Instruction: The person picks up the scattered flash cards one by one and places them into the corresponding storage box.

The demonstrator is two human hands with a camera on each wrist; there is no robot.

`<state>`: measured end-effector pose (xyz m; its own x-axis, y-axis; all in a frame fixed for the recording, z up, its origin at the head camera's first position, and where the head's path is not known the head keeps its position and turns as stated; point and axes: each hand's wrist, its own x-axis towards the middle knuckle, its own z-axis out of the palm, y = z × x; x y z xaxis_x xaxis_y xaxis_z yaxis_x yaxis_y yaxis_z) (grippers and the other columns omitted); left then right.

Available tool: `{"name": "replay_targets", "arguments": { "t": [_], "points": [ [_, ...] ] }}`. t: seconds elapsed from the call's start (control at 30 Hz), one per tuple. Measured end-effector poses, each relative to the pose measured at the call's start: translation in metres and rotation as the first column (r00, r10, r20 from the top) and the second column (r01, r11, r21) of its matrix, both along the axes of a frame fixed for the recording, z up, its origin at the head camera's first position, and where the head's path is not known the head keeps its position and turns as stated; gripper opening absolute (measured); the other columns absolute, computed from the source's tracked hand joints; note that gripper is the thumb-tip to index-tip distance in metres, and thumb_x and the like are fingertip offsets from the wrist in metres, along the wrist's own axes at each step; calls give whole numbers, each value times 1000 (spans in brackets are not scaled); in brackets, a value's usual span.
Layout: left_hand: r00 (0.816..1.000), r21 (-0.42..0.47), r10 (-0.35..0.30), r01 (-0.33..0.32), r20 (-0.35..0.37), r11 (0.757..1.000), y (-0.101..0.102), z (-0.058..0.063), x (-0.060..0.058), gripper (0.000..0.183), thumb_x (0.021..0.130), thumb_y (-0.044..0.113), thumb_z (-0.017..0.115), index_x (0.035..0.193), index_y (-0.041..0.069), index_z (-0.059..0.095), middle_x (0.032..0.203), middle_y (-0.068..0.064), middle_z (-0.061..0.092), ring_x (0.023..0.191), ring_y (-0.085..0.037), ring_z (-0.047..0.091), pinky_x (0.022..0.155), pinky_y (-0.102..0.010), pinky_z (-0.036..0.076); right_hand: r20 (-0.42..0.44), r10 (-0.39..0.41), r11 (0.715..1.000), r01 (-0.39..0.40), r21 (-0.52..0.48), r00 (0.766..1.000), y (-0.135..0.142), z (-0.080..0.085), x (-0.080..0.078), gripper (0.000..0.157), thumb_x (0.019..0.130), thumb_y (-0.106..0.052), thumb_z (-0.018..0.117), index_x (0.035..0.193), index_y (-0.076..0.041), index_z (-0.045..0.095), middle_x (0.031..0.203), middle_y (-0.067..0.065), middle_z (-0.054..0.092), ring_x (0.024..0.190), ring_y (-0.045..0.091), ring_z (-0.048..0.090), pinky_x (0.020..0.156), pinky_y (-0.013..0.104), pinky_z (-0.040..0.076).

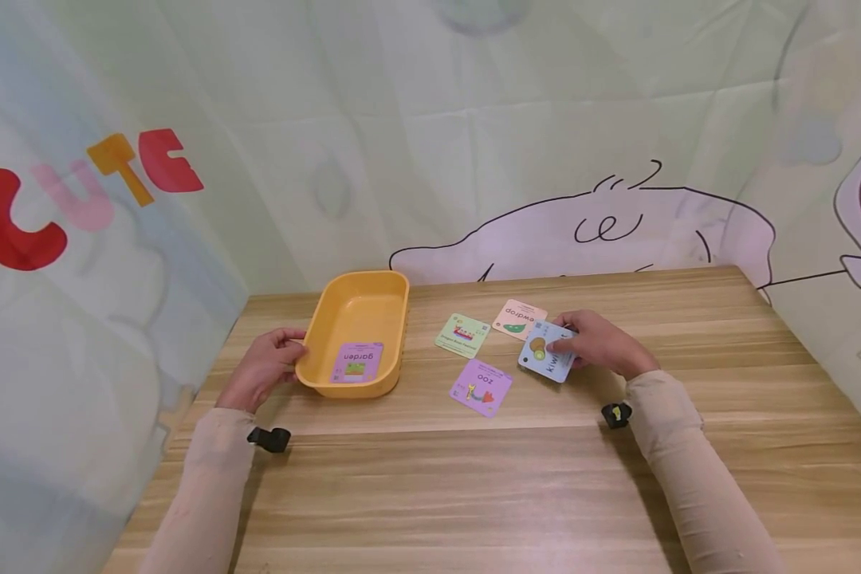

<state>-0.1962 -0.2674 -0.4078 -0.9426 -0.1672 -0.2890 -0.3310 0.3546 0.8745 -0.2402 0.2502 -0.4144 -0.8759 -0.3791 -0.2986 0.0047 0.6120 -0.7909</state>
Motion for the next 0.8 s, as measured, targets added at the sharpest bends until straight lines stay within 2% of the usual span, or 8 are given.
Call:
{"name": "replay_targets", "arguments": {
  "t": [0.8],
  "points": [
    [1000, -5, -1, 1, 4, 1000, 0, -2, 0, 38, 103, 12, 54, 140, 1, 51, 112, -13, 57, 75, -15, 59, 66, -30, 56, -47, -39, 998, 37, -56, 998, 0, 11, -4, 30, 95, -18, 71, 114, 1, 60, 113, 16, 63, 87, 21, 64, 71, 35, 58]
  ]
}}
